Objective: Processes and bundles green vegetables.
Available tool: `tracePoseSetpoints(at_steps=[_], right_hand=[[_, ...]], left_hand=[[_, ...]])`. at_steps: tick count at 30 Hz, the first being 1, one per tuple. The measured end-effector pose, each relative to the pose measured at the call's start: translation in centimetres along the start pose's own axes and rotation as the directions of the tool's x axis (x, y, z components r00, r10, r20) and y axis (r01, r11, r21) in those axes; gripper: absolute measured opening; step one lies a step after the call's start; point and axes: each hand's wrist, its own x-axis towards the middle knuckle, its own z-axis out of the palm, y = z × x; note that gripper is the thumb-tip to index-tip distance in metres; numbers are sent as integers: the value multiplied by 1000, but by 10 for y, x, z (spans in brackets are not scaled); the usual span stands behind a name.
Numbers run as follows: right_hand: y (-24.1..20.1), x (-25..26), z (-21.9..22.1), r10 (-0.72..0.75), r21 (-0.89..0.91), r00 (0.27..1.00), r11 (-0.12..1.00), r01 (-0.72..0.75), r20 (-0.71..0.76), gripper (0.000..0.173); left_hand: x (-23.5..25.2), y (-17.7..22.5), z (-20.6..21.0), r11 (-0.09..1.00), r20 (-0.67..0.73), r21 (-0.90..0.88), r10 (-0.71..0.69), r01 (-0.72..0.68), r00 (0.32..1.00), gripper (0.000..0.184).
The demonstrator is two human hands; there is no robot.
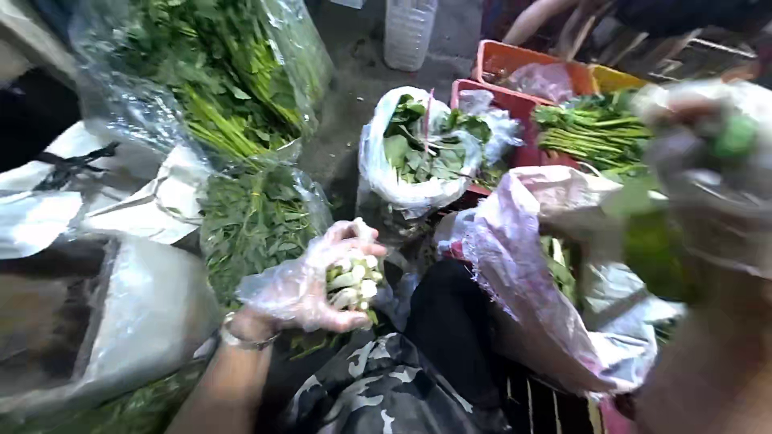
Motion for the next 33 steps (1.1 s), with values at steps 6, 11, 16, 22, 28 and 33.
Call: tracePoseSetpoints(at_steps=[6, 11, 16, 22, 28, 33], right_hand=[[41, -84, 19, 411, -106, 878, 911, -398, 246, 63], [-47, -64, 35, 283, 213, 939, 922, -323, 197, 67], [-136, -48, 119, -51, 164, 941, 986, -5, 336, 39], [-150, -40, 150, -116, 184, 844, 983, 22, 523, 43], [-155, -35, 161, -115, 203, 815, 979, -3, 568, 42], [-129, -13, 172, 204, -128, 468, 974, -188, 860, 48]], left_hand=[[5, 1, 7, 992, 40, 11, -128, 128, 991, 83], [14, 6, 13, 976, 69, 107, -197, 189, 978, 77], [13, 17, 12, 931, 120, 238, -312, 278, 943, 70], [-7, 13, -3, 887, 121, 319, -389, 335, 913, 66], [-13, 8, -5, 892, 73, 296, -378, 341, 923, 68], [-26, 4, -11, 959, -50, 185, -207, 213, 977, 67]])
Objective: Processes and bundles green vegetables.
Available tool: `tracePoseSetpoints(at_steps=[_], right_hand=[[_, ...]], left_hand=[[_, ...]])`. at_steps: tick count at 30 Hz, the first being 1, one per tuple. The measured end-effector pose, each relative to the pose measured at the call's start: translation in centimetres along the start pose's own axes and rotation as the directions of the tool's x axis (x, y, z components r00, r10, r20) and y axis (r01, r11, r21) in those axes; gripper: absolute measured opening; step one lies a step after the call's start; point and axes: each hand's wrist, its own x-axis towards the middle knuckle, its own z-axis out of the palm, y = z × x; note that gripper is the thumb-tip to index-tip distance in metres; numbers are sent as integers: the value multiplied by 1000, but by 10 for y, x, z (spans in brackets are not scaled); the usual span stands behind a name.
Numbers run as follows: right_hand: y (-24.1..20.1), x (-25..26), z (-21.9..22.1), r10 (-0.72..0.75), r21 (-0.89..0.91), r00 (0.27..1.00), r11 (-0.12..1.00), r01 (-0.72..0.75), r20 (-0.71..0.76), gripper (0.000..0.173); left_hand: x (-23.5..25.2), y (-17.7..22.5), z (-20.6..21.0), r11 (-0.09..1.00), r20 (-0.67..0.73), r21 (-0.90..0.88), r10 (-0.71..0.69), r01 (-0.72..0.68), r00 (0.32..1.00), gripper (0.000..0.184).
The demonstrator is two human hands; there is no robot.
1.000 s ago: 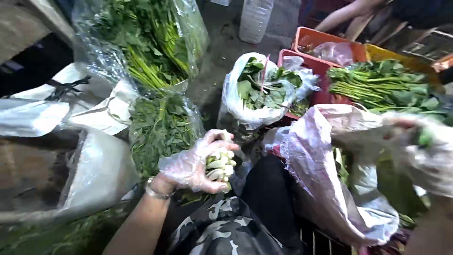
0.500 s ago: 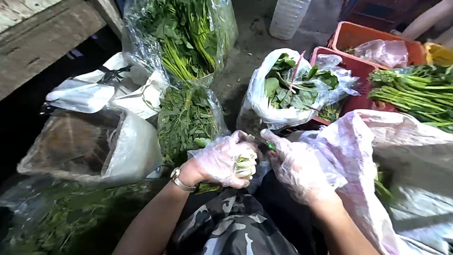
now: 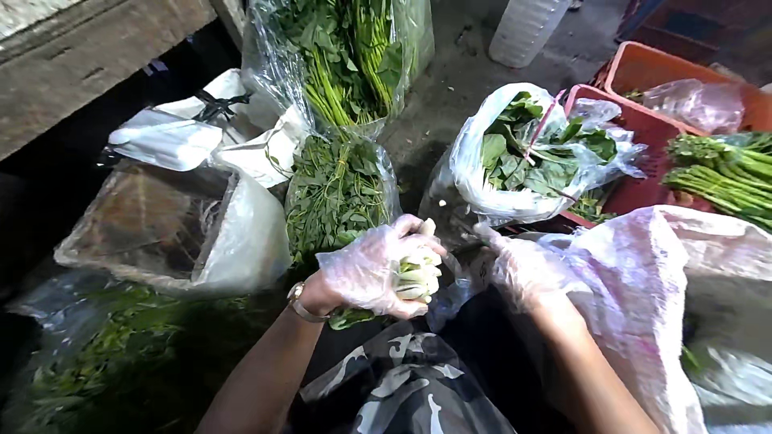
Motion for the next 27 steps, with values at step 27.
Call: tracePoseSetpoints(at_steps=[27], right_hand=[[-105, 28, -14, -393, 443, 722, 593, 672, -569, 20]], left_hand=[[-1, -45, 45, 737, -769, -536, -226, -411, 598, 59]])
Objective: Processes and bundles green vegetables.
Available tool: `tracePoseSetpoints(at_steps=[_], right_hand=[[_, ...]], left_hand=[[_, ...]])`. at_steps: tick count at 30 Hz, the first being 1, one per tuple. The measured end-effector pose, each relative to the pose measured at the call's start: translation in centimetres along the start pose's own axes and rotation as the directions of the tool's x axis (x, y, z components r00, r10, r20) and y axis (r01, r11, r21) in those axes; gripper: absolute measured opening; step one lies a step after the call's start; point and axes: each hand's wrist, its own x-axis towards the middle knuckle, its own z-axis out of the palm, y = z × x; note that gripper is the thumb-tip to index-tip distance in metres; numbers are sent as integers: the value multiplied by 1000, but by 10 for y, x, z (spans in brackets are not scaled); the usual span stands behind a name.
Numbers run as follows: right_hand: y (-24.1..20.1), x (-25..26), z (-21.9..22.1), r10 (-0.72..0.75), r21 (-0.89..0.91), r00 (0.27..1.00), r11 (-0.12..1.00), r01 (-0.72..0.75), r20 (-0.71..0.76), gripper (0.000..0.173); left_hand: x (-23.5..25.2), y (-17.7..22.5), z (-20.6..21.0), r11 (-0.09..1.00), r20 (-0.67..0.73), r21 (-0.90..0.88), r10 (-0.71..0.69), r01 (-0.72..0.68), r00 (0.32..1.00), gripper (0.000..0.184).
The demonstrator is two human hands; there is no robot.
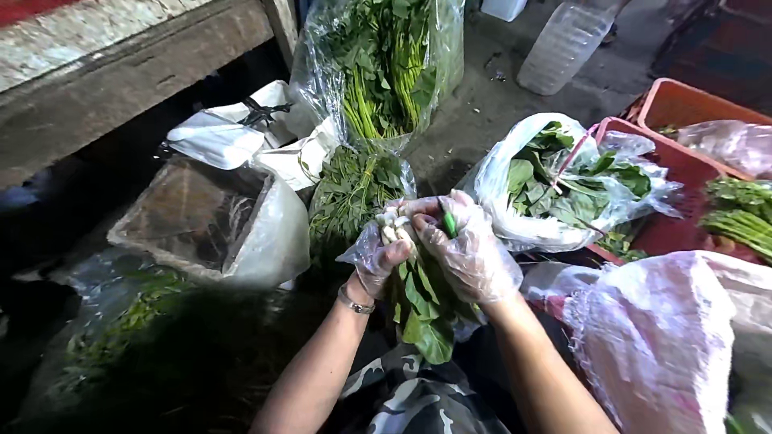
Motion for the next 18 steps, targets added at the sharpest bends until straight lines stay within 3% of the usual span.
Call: tracePoseSetpoints(at_steps=[3, 7, 10, 14, 18], right_hand=[[10, 0, 9, 14, 127, 1000, 992, -15, 8, 28], [8, 1, 4, 35, 78, 994, 996, -43, 104, 25], [3, 6, 10, 61, 3, 990, 998, -62, 130, 31], [-18, 16, 7, 134, -176, 945, 981, -83, 298, 26], [-32, 30, -5, 126, -242, 861, 970, -3, 493, 37]], left_hand=[[-4, -4, 0, 997, -151, -6, -74, 74, 986, 64], [-1, -14, -8, 993, -127, -49, -111, 106, 986, 76], [-1, -13, -20, 988, -9, 134, -71, 71, 997, 99], [5, -12, -21, 990, -44, 103, -91, 95, 995, 89], [9, -13, -18, 999, -82, 37, -31, 35, 996, 80]])
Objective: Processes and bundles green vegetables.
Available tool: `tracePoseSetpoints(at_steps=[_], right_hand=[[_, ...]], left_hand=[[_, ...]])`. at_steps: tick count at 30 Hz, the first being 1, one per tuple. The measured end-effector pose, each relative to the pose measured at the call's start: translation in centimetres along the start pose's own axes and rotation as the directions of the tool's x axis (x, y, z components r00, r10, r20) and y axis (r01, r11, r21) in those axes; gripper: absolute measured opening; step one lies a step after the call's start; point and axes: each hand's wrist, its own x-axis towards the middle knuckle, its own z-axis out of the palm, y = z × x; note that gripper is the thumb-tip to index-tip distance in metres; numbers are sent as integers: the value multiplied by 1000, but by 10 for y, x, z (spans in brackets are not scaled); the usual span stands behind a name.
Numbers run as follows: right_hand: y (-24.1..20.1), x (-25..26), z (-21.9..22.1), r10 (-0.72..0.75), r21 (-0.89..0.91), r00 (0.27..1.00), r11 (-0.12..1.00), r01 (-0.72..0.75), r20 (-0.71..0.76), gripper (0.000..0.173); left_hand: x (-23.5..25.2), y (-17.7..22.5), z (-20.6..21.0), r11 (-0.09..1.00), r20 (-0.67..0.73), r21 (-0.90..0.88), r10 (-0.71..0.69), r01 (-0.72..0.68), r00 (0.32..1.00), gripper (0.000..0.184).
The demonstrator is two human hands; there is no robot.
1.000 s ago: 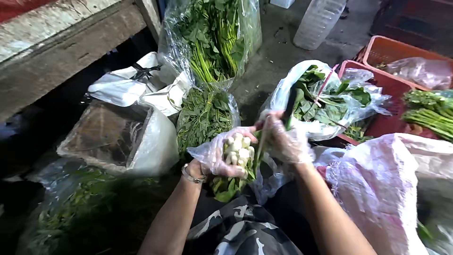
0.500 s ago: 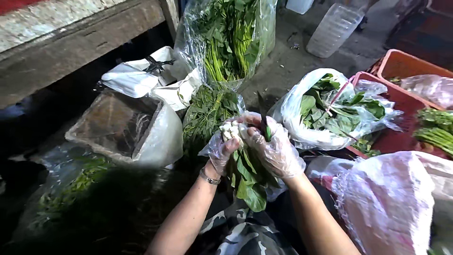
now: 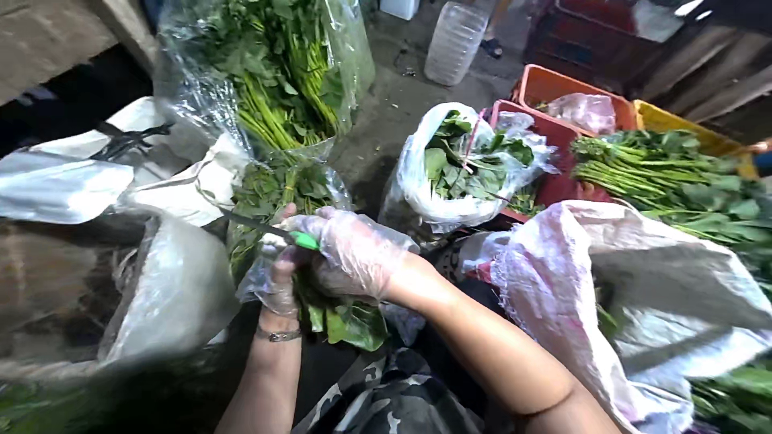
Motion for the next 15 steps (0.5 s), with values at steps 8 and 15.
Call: tracePoseSetpoints(at_steps=[8, 15], right_hand=[[129, -13, -44, 404, 344, 696, 909, -235, -593, 51], [185, -30, -49, 762, 147, 467, 578, -803, -449, 83]], left_hand=[[13, -4, 6, 912, 71, -373, -154, 169, 986, 68], [31, -26, -3, 742, 425, -542, -163, 395, 890, 49]])
